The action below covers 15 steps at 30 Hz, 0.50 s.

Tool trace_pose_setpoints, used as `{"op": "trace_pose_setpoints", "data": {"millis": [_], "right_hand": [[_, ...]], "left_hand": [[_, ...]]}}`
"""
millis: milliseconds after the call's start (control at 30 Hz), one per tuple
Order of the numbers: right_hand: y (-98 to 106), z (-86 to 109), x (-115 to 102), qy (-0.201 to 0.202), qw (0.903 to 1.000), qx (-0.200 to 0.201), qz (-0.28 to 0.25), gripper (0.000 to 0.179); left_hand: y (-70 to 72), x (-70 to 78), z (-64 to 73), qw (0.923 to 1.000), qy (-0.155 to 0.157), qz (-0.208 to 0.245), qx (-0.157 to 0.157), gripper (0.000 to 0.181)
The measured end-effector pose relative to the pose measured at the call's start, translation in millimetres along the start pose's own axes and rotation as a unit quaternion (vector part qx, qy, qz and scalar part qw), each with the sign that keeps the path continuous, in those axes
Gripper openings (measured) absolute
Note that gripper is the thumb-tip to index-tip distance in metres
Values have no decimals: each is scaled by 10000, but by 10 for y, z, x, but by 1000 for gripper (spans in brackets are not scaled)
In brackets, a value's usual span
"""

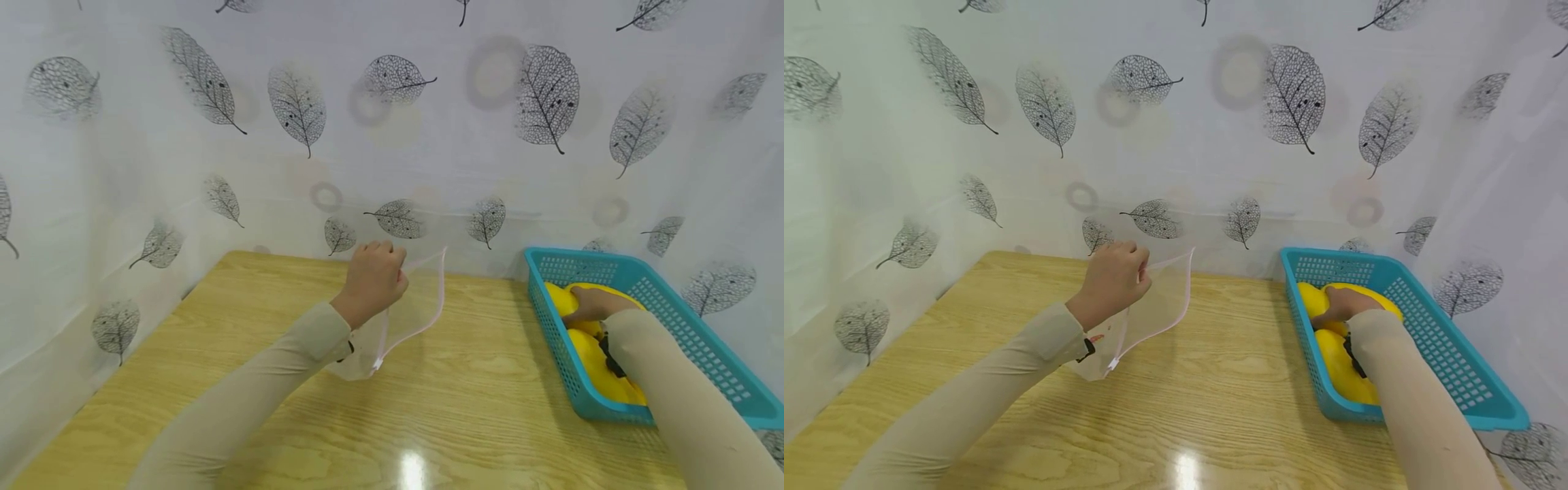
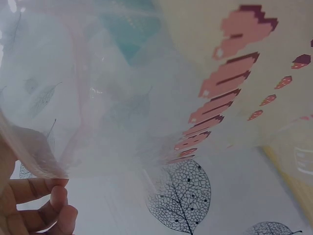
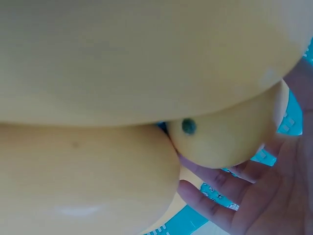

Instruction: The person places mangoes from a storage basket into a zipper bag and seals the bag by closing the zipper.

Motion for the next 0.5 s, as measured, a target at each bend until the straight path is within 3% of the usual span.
{"op": "trace_pose_setpoints", "data": {"millis": [500], "right_hand": [[68,-48,7,173,9995,243,114,101]], "left_hand": [[22,-11,15,10000,7,16,-97,5]]}}
Point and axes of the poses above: each hand's wrist, its own z-axis away from the middle knuckle, its own y-axis out of the back of the hand, x = y × z, the point moved 6 cm from there along -z, towards the middle knuckle, and after that the axes turned 2 degrees about y, right-handed, at the moved point
